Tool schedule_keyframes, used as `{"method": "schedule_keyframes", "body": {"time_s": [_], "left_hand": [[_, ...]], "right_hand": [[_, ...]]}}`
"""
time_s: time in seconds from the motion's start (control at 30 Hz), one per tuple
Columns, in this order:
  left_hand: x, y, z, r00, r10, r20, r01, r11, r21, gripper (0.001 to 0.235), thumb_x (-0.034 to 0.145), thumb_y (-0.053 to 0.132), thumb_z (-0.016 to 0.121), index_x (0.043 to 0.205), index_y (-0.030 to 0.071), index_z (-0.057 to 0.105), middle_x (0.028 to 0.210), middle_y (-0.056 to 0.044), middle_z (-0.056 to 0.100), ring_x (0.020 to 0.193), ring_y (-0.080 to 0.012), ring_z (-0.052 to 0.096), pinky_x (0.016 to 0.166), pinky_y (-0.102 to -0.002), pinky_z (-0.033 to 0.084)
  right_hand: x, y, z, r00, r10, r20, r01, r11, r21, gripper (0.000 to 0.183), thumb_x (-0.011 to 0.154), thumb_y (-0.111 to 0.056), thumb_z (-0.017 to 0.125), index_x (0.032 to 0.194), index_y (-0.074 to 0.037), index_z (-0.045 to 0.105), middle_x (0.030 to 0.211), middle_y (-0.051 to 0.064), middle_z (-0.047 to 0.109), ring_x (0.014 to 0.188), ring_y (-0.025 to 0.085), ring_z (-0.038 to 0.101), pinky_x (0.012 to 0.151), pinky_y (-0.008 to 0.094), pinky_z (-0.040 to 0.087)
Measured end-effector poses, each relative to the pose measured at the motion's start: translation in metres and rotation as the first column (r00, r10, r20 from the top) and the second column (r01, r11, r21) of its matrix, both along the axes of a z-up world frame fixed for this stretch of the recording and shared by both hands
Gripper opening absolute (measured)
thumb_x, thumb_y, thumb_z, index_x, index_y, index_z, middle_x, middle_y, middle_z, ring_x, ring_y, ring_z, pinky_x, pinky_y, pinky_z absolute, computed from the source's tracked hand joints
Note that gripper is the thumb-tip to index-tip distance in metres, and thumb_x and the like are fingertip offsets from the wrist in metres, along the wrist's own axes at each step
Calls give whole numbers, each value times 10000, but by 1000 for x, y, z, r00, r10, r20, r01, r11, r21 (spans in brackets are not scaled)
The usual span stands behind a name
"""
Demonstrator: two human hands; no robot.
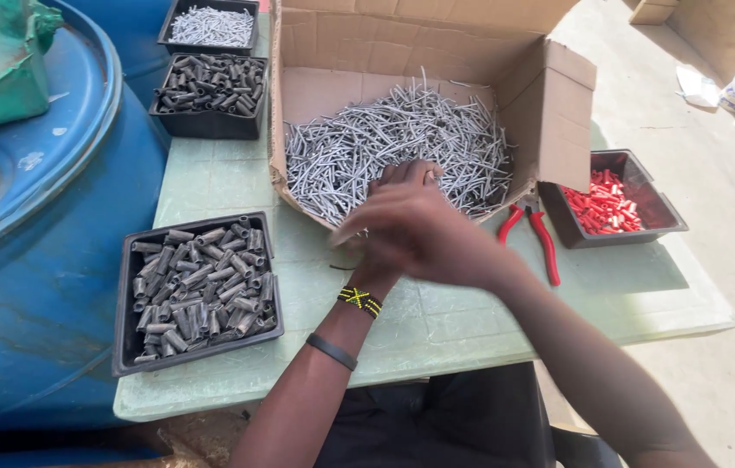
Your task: Sorting metal nails and plastic wall plugs from a large cardboard box into separate plastic trays
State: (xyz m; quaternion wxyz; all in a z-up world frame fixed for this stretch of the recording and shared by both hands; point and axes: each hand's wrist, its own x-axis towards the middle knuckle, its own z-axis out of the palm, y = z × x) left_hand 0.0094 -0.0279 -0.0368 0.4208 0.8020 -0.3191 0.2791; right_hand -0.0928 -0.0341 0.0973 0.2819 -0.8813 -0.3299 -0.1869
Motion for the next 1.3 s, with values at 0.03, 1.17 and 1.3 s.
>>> {"method": "schedule_keyframes", "body": {"time_s": [0.03, 1.17, 1.3], "left_hand": [[0, 7, 4, 1000, -7, 0, 7, 1000, -2, 76, 1002, 243, 571, 1060, 252, 619, 892, 77, 583, 930, -156, 613, 978, -347, 443], [-2, -13, 25, 838, -485, 250, 241, 740, 627, 184, 844, 64, 653, 969, 157, 750, 1015, -31, 678, 1053, -267, 539, 843, -491, 440], [-10, -1, 28, 846, -451, 285, 228, 789, 571, 156, 890, 90, 618, 967, 159, 735, 989, -13, 656, 1052, -239, 545, 862, -464, 438]], "right_hand": [[-1, -21, 2, 1000, -7, 0, 7, 1000, -2, 242, 869, -43, 701, 1087, -133, 758, 984, 58, 760, 950, 362, 719, 791, 447, 561], [-70, -116, -73, 763, -629, 147, 645, 727, -237, 266, 1045, -235, 593, 1072, -45, 778, 1041, 130, 779, 1116, 286, 711, 1164, 461, 395], [-55, -131, -92, 695, -712, 99, 710, 659, -246, 242, 1030, -250, 608, 1064, -80, 776, 916, 114, 778, 1006, 304, 738, 1093, 456, 476]]}}
